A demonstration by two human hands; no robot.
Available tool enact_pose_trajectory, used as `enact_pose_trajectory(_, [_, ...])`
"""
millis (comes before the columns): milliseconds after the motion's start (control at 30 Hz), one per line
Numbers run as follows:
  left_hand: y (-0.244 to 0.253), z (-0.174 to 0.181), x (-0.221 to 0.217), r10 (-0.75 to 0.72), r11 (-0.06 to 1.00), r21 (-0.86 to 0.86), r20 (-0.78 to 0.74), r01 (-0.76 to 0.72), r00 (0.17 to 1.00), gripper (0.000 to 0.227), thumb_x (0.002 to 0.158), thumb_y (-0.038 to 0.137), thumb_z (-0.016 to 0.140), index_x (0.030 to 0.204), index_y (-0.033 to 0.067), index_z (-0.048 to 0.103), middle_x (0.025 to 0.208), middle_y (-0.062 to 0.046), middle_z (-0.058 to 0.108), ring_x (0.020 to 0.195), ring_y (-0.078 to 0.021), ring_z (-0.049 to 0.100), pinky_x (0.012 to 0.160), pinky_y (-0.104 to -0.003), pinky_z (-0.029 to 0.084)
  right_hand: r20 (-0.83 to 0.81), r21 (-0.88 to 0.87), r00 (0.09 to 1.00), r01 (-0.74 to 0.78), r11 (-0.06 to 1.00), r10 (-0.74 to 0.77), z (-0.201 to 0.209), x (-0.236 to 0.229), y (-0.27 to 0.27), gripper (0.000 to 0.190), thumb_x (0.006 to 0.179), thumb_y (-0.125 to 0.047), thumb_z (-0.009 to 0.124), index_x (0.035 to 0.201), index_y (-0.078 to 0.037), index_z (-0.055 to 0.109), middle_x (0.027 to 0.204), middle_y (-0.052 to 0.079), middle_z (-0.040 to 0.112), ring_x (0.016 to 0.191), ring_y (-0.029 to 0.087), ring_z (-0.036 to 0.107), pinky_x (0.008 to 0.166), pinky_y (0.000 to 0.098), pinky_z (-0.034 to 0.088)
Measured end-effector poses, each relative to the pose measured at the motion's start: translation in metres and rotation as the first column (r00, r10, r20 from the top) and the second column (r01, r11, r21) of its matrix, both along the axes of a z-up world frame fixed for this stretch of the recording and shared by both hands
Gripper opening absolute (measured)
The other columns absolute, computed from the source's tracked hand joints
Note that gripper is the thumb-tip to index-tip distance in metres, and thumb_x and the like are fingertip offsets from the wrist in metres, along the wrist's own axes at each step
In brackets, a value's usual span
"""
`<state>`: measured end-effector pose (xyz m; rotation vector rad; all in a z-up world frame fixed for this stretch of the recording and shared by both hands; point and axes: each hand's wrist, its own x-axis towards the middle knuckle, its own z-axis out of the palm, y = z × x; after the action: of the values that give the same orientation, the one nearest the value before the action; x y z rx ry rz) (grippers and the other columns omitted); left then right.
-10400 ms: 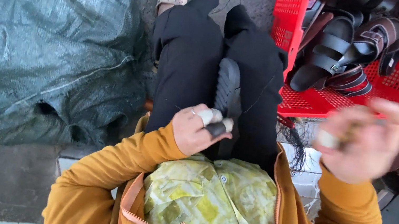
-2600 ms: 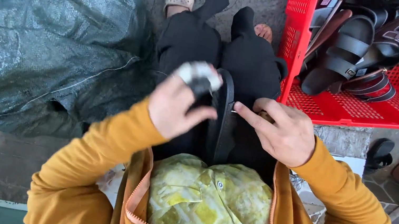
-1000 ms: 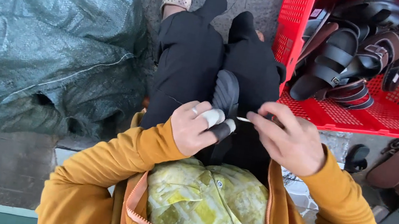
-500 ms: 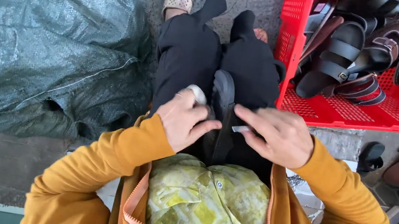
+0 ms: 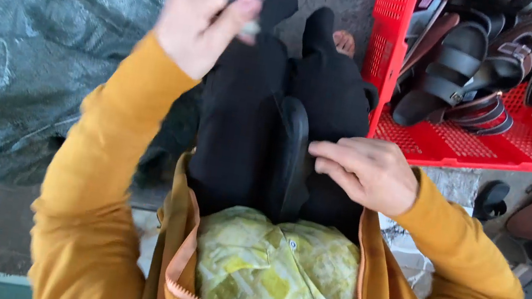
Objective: Hand-sewing a rubber sole onto a shoe using a needle and thread while sitting on the floor.
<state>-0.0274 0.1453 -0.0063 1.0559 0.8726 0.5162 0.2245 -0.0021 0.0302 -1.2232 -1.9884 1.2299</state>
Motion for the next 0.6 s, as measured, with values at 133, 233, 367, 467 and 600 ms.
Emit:
enact_pose_trajectory(133, [-0.037, 0.022, -0.011, 0.178, 0.542, 0.782, -0.466, 0.309, 0.867, 0.033, 0.082, 0.002, 0.07, 0.112, -0.0058, 0.057, 0.12, -0.023, 0.048, 0.109, -0.0416, 0.049, 0.096, -0.047, 0.042, 0.395, 0.242, 0.917, -0.161, 0.957, 0.054, 0.012, 0.002, 0.004, 0.036, 0.084, -0.007, 0.063, 0.12, -0.009, 0.06, 0.098, 0.007, 0.054, 0.066, 0.02, 0.056, 0.058, 0.0305, 0.045])
enact_pose_trajectory(233, [-0.094, 0.003, 0.004, 0.108, 0.615, 0.77, -0.3, 0.173, 0.948, 0.047, 0.079, 0.023, 0.073, 0.119, 0.002, 0.059, 0.117, -0.02, 0.055, 0.11, -0.0381, 0.056, 0.098, -0.045, 0.046, 0.461, 0.336, 0.886, -0.231, 0.913, 0.054, 0.013, 0.003, 0.011, 0.035, 0.088, -0.003, 0.051, 0.121, -0.012, 0.062, 0.097, 0.009, 0.05, 0.068, 0.023, 0.058, 0.061, 0.0346, 0.049])
enact_pose_trajectory(367, [-0.127, -0.015, 0.013, 0.197, 0.6, 0.798, -0.22, 0.06, 0.955, 0.055, 0.075, 0.041, 0.08, 0.112, 0.0027, 0.064, 0.101, -0.017, 0.06, 0.093, -0.0335, 0.066, 0.085, -0.038, 0.055, 0.553, 0.41, 0.829, -0.359, 0.838, 0.085, 0.011, 0.01, 0.016, 0.038, 0.092, -0.009, 0.046, 0.123, -0.021, 0.064, 0.094, 0.007, 0.052, 0.062, 0.02, 0.056, 0.057, 0.0319, 0.052])
enact_pose_trajectory(467, [-0.124, -0.014, 0.015, 0.176, 0.647, 0.762, -0.168, 0.015, 0.97, 0.054, 0.076, 0.039, 0.08, 0.11, 0.0017, 0.064, 0.101, -0.015, 0.06, 0.093, -0.0323, 0.067, 0.083, -0.037, 0.057, 0.595, 0.48, 0.795, -0.471, 0.741, 0.119, 0.021, 0.009, 0.027, 0.042, 0.088, -0.009, 0.046, 0.125, -0.018, 0.064, 0.087, 0.007, 0.052, 0.057, 0.018, 0.05, 0.054, 0.029, 0.048])
enact_pose_trajectory(600, [-0.125, -0.018, 0.017, 0.19, 0.66, 0.75, -0.129, -0.029, 0.973, 0.054, 0.075, 0.038, 0.081, 0.112, 0.0027, 0.064, 0.102, -0.014, 0.059, 0.094, -0.0314, 0.067, 0.084, -0.036, 0.057, 0.621, 0.489, 0.767, -0.54, 0.685, 0.162, 0.026, 0.008, 0.035, 0.04, 0.089, -0.01, 0.047, 0.124, -0.016, 0.065, 0.082, 0.008, 0.053, 0.056, 0.018, 0.049, 0.052, 0.0282, 0.048])
